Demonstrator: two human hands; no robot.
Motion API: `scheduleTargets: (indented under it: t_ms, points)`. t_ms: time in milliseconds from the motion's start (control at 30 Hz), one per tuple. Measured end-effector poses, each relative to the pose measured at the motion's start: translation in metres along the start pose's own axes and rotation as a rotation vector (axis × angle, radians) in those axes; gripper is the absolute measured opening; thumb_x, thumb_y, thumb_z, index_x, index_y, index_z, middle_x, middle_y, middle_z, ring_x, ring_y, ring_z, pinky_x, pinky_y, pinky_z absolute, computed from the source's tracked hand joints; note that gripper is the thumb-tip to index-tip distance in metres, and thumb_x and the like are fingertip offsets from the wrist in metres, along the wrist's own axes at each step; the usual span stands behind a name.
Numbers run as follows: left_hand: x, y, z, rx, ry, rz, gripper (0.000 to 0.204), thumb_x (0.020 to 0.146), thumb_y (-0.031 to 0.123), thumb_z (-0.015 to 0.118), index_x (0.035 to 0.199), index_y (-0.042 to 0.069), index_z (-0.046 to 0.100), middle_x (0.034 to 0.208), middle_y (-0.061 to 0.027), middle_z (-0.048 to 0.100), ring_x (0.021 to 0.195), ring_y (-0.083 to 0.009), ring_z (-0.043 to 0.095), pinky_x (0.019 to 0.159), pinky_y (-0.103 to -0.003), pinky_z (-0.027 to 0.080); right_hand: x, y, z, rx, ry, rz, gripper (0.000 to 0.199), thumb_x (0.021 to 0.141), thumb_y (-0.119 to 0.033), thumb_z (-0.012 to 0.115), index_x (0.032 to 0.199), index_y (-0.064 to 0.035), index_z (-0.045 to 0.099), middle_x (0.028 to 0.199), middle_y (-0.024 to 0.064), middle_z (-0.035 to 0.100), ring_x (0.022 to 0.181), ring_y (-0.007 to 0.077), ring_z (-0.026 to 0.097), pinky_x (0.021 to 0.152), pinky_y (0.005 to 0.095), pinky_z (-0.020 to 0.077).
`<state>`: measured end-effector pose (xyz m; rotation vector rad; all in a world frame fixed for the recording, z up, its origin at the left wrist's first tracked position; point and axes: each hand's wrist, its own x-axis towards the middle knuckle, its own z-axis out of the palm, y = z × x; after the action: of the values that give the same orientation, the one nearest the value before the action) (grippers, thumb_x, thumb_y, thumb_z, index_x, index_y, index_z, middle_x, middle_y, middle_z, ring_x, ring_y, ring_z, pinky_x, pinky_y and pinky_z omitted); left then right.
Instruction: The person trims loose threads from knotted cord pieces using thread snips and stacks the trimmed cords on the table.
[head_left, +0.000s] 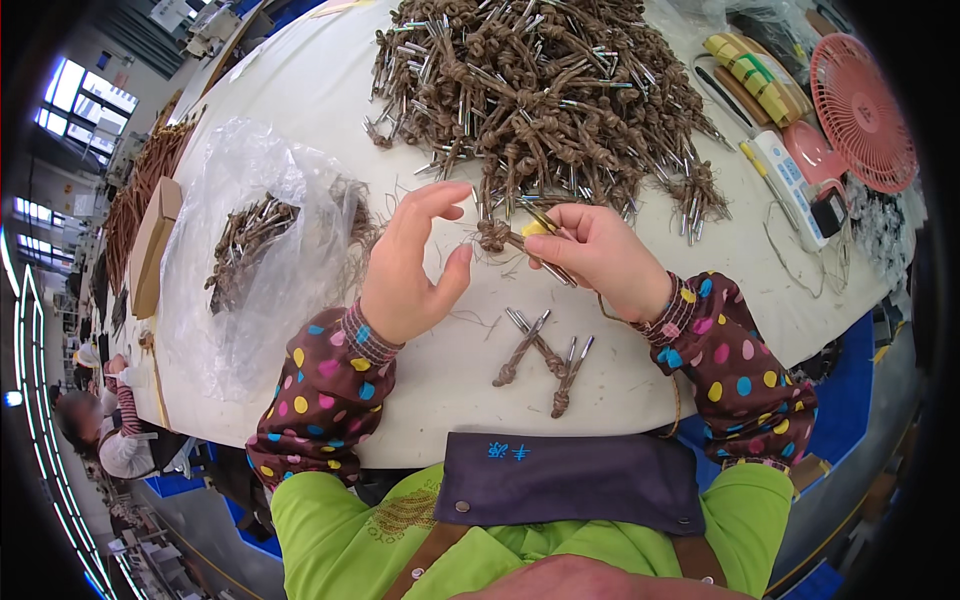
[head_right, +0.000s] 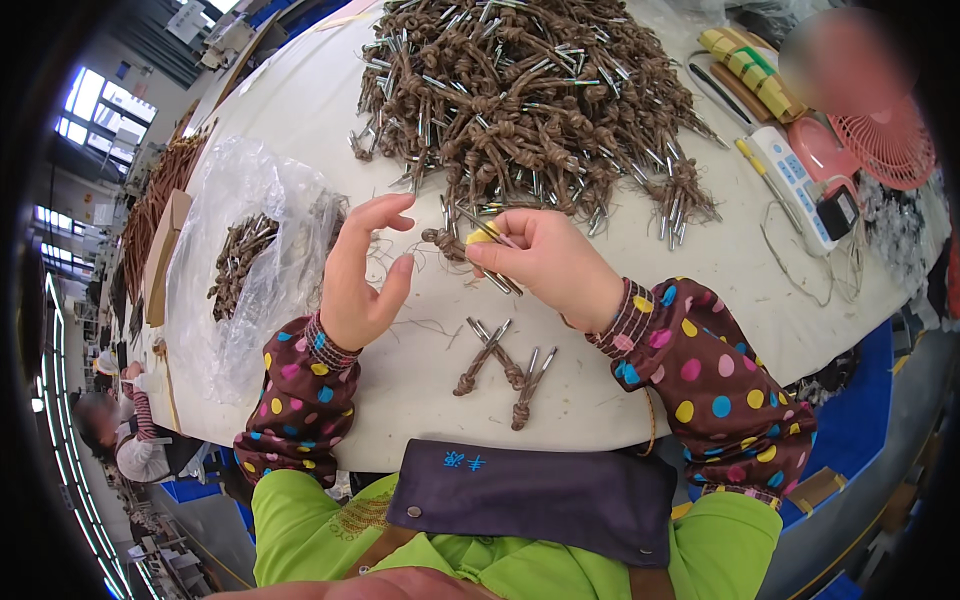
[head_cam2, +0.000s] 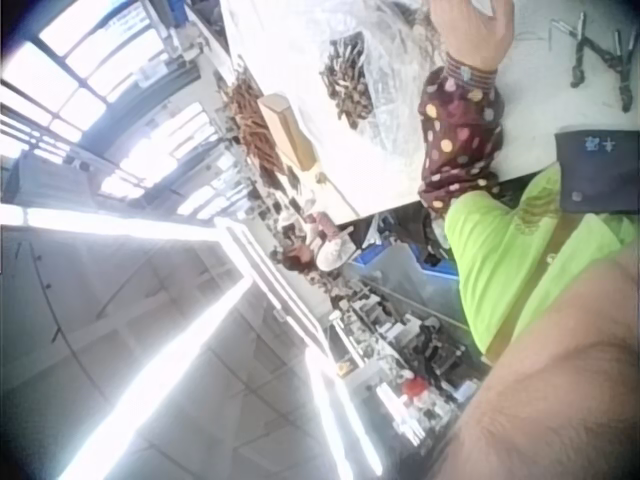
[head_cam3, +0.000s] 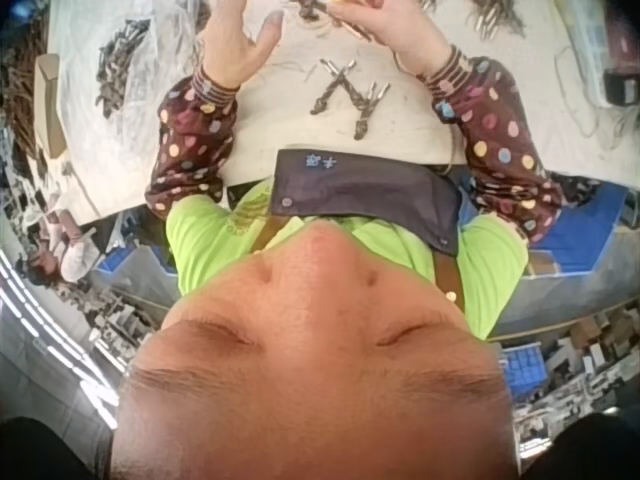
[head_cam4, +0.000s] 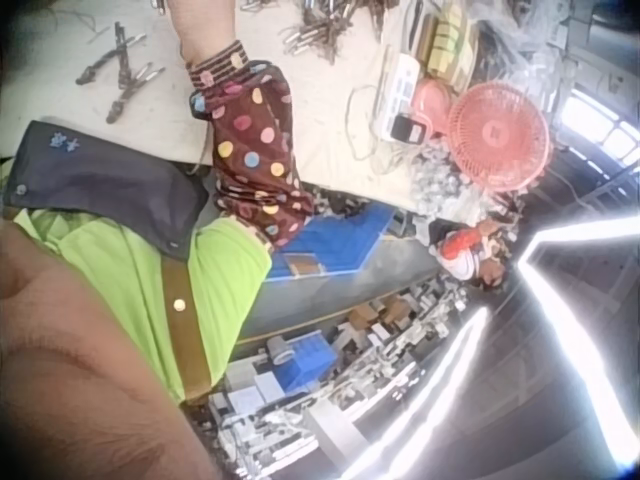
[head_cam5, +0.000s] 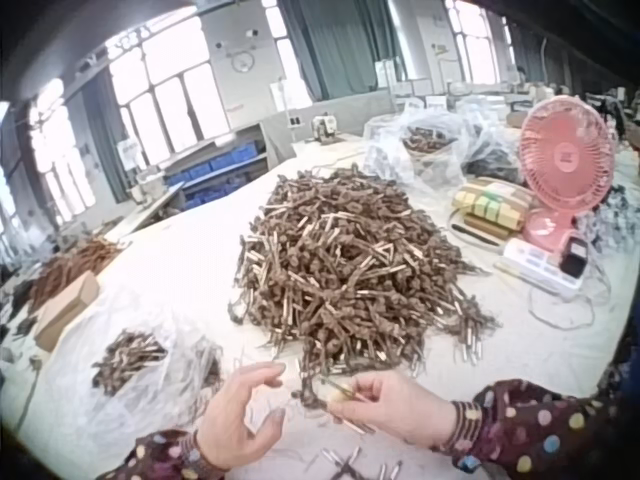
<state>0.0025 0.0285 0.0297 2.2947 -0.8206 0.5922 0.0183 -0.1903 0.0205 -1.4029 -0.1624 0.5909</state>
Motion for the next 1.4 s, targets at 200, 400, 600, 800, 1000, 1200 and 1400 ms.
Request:
scheduleTargets:
  t_ms: [200, 400, 600, 800, 1000, 1200, 1400]
  points:
    - [-0.001, 0.016, 0.000, -0.300, -0.102, -0.350, 0.045, 0.081, 0.008, 0.065, 0.123, 0.004, 0.050, 0.101, -0.0078, 0.063, 0.095, -0.0173, 0.059, 0.095, -0.037, 0.041, 0.003, 0.014, 0.004, -0.225, 0.129, -0.250, 0.018, 0.083, -0.016, 0.067, 0.090, 0.0007, 0.062, 0.073, -0.0005, 0.063, 0.061, 0.0029, 0.049, 0.055, 0.0202, 0.0401]
    - [-0.001, 0.005, 0.008, 0.102, 0.097, -0.060, 0.035, 0.073, 0.002, 0.072, 0.107, 0.008, 0.063, 0.080, -0.0018, 0.064, 0.080, -0.0176, 0.062, 0.097, -0.044, 0.041, 0.001, 0.011, 0.008, -0.144, 0.113, -0.218, 0.017, 0.085, -0.015, 0.066, 0.090, 0.0008, 0.062, 0.076, 0.0011, 0.064, 0.065, 0.0033, 0.053, 0.057, 0.0197, 0.0419]
    - [0.001, -0.001, 0.005, 0.429, 0.160, 0.213, 0.032, 0.070, 0.005, 0.071, 0.101, 0.013, 0.067, 0.079, 0.0023, 0.062, 0.072, -0.0165, 0.059, 0.098, -0.048, 0.040, -0.002, 0.007, 0.009, -0.068, 0.072, -0.150, 0.017, 0.087, -0.014, 0.065, 0.092, 0.0011, 0.061, 0.082, 0.0017, 0.064, 0.070, 0.0037, 0.055, 0.061, 0.0193, 0.0436]
    - [0.002, 0.002, -0.003, 0.486, 0.120, 0.256, 0.024, 0.072, 0.004, 0.067, 0.094, 0.011, 0.065, 0.084, 0.0011, 0.064, 0.075, -0.0171, 0.060, 0.099, -0.049, 0.040, -0.002, 0.010, 0.009, -0.085, 0.032, -0.154, 0.015, 0.087, -0.014, 0.064, 0.093, 0.0004, 0.061, 0.081, 0.0008, 0.064, 0.069, 0.0030, 0.054, 0.060, 0.0188, 0.0431]
    - [0.002, 0.000, 0.007, 0.088, 0.123, 0.057, 0.016, 0.074, -0.002, 0.067, 0.086, 0.006, 0.060, 0.082, -0.0034, 0.064, 0.075, -0.0209, 0.063, 0.093, -0.044, 0.047, 0.001, 0.018, 0.009, -0.073, -0.014, -0.155, 0.015, 0.086, -0.013, 0.065, 0.093, 0.0000, 0.061, 0.082, 0.0011, 0.063, 0.069, 0.0033, 0.054, 0.059, 0.0195, 0.0434]
    - [0.004, 0.004, 0.002, 0.148, 0.087, 0.119, 0.017, 0.075, -0.003, 0.067, 0.086, 0.006, 0.058, 0.080, -0.0043, 0.063, 0.076, -0.0206, 0.062, 0.093, -0.043, 0.048, -0.004, 0.005, 0.002, -0.659, 0.219, -0.602, 0.033, 0.085, -0.035, 0.066, 0.088, -0.0029, 0.059, 0.083, 0.0054, 0.060, 0.063, 0.0175, 0.060, 0.054, 0.0271, 0.0455]
    - [0.003, 0.007, 0.004, 0.182, 0.019, 0.183, 0.019, 0.074, -0.004, 0.067, 0.088, 0.006, 0.059, 0.083, -0.0037, 0.063, 0.078, -0.0207, 0.062, 0.096, -0.046, 0.045, -0.009, -0.009, -0.001, -1.052, 0.193, -0.726, 0.029, 0.081, -0.031, 0.069, 0.082, -0.0053, 0.057, 0.076, 0.0055, 0.055, 0.061, 0.0224, 0.057, 0.051, 0.0294, 0.0436]
